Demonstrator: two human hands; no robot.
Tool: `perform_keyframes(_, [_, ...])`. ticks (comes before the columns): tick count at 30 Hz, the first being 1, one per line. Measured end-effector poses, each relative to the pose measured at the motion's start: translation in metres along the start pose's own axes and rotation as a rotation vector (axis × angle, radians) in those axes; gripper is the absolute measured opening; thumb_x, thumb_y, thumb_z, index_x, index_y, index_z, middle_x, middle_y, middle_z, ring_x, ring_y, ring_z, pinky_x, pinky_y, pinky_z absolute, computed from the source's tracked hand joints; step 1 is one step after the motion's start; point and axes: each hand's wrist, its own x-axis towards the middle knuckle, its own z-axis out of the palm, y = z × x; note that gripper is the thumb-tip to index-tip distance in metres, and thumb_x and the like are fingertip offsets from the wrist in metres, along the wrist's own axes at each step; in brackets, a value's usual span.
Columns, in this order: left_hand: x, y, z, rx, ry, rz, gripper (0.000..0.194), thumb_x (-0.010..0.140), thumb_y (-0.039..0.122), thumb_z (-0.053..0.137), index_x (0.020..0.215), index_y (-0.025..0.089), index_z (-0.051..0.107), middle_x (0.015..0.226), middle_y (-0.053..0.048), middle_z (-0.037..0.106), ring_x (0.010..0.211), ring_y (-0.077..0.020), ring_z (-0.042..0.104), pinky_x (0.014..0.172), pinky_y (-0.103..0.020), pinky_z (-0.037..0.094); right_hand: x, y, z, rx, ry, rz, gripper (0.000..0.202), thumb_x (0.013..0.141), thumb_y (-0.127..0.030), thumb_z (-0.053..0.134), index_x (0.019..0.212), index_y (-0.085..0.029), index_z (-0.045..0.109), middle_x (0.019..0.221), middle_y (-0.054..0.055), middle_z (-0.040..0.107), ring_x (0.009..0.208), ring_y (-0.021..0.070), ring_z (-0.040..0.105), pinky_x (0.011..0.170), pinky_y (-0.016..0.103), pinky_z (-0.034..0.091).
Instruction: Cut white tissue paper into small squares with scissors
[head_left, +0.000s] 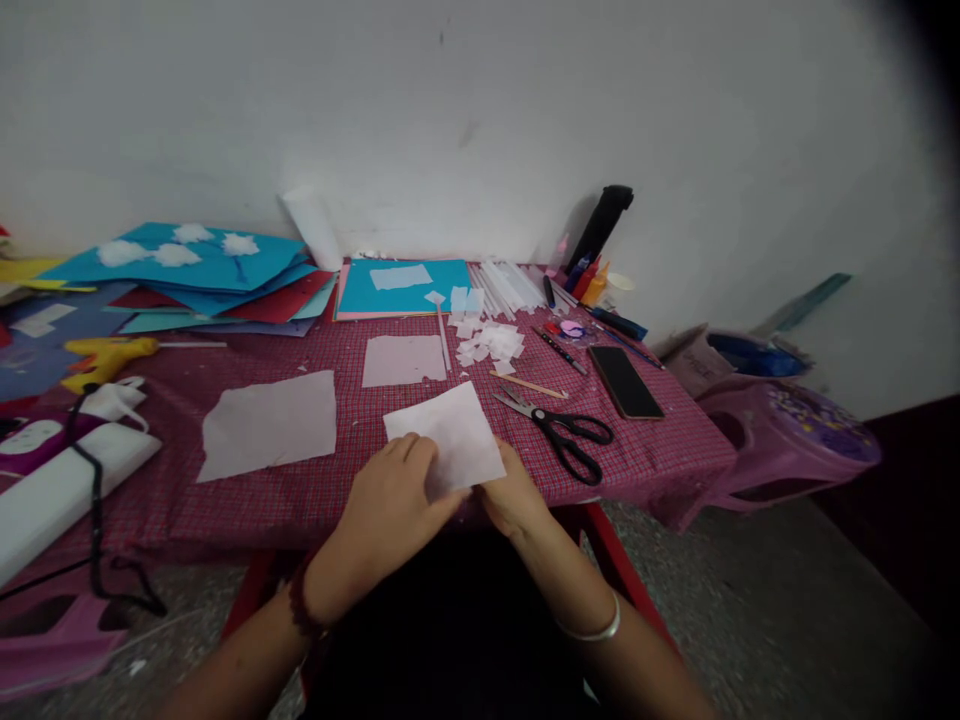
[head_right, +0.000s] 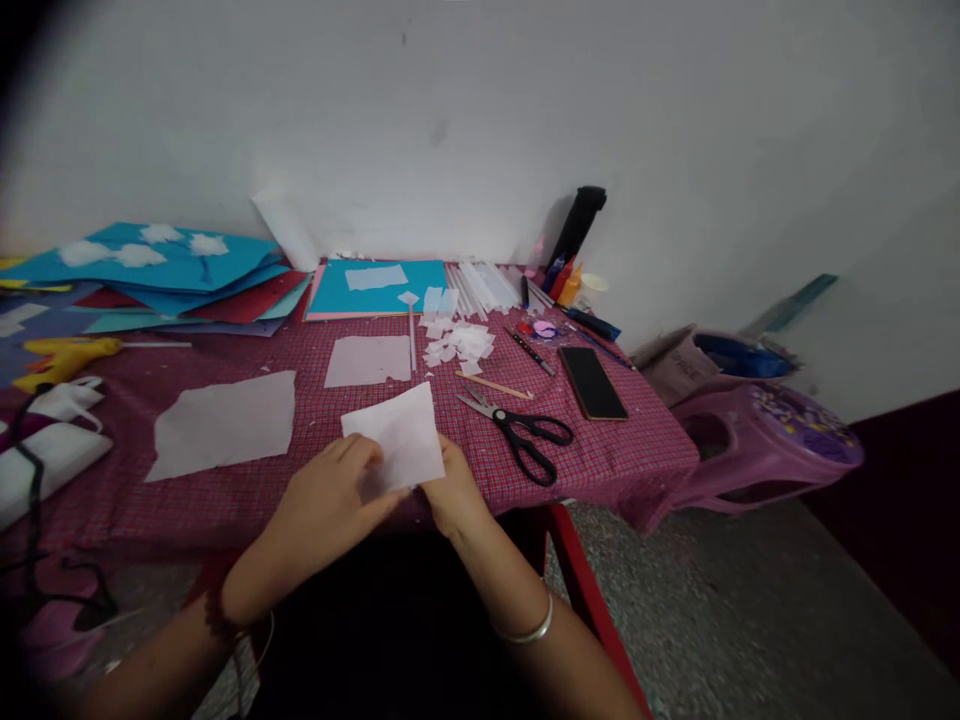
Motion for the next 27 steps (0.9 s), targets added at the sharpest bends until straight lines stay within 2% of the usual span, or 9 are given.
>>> perform_keyframes(1, [0.002,-0.003,0.004,-0.061,-0.002,-0.029,0.009,0.081,0.026,0.054,0.080,0.018,0.051,0.080,-0.003,0.058,0.074,-0.0199,0.054,0.066,-0.031,0.040,0.000,0.001,-0.001,0.008,0.003,0.004,0.024,0.059,-0.022,0.077,0.080,-0.018,0.068,0.075,0.000,0.072,0.067,0.0169,0.062,0.064,0.027,0.047])
perform_keyframes(3, [0.009,-0.013,0.012,-0.237,-0.008,-0.071,0.009,0.082,0.021,0.048,0.073,0.019,0.048,0.068,0.002,0.051,0.063,-0.0149,0.049,0.058,-0.026,0.036,0.000,0.002,-0.004,0.041,0.014,0.022,0.029,0.058,-0.021,0.079,0.084,-0.019,0.068,0.075,-0.001,0.072,0.064,0.0155,0.062,0.063,0.026,0.047])
perform_keyframes(6, [0.016,-0.028,0.018,-0.535,-0.037,-0.141,0.019,0.083,0.030,0.049,0.068,0.019,0.045,0.060,0.006,0.039,0.056,-0.0118,0.041,0.053,-0.023,0.032,0.000,0.003,-0.007,0.088,0.044,0.054,0.035,0.057,-0.020,0.081,0.090,-0.018,0.068,0.076,-0.002,0.072,0.062,0.0130,0.061,0.065,0.025,0.048])
perform_keyframes(11, [0.021,-0.034,0.020,-0.841,-0.123,-0.230,0.026,0.082,0.038,0.053,0.067,0.019,0.044,0.059,0.007,0.037,0.053,-0.0097,0.040,0.050,-0.021,0.032,-0.001,0.003,-0.006,0.096,0.065,0.079,0.041,0.056,-0.020,0.082,0.094,-0.017,0.067,0.081,-0.001,0.073,0.067,0.0139,0.063,0.069,0.026,0.049])
perform_keyframes(20, [0.019,-0.031,0.027,-0.941,-0.127,-0.320,0.026,0.085,0.037,0.045,0.071,0.016,0.053,0.058,0.004,0.049,0.054,-0.0121,0.049,0.053,-0.023,0.041,-0.001,0.007,-0.008,0.032,0.051,0.050,0.040,0.059,-0.018,0.079,0.096,-0.018,0.065,0.075,-0.003,0.070,0.066,0.0137,0.062,0.068,0.026,0.048])
perform_keyframes(24, [0.019,-0.025,0.024,-0.892,-0.159,-0.238,0.024,0.080,0.037,0.053,0.076,0.015,0.058,0.065,0.002,0.055,0.059,-0.0132,0.050,0.054,-0.023,0.040,-0.002,0.007,-0.006,-0.005,0.043,0.047,0.040,0.059,-0.018,0.079,0.098,-0.019,0.066,0.076,-0.003,0.071,0.068,0.0144,0.063,0.069,0.026,0.049])
perform_keyframes(27, [0.020,-0.024,0.023,-0.824,-0.153,-0.203,0.017,0.078,0.031,0.054,0.078,0.014,0.058,0.068,0.002,0.054,0.062,-0.0130,0.048,0.055,-0.023,0.038,-0.003,0.007,-0.005,-0.026,0.043,0.042,0.040,0.060,-0.018,0.078,0.098,-0.019,0.066,0.080,-0.002,0.072,0.068,0.0141,0.063,0.070,0.026,0.049])
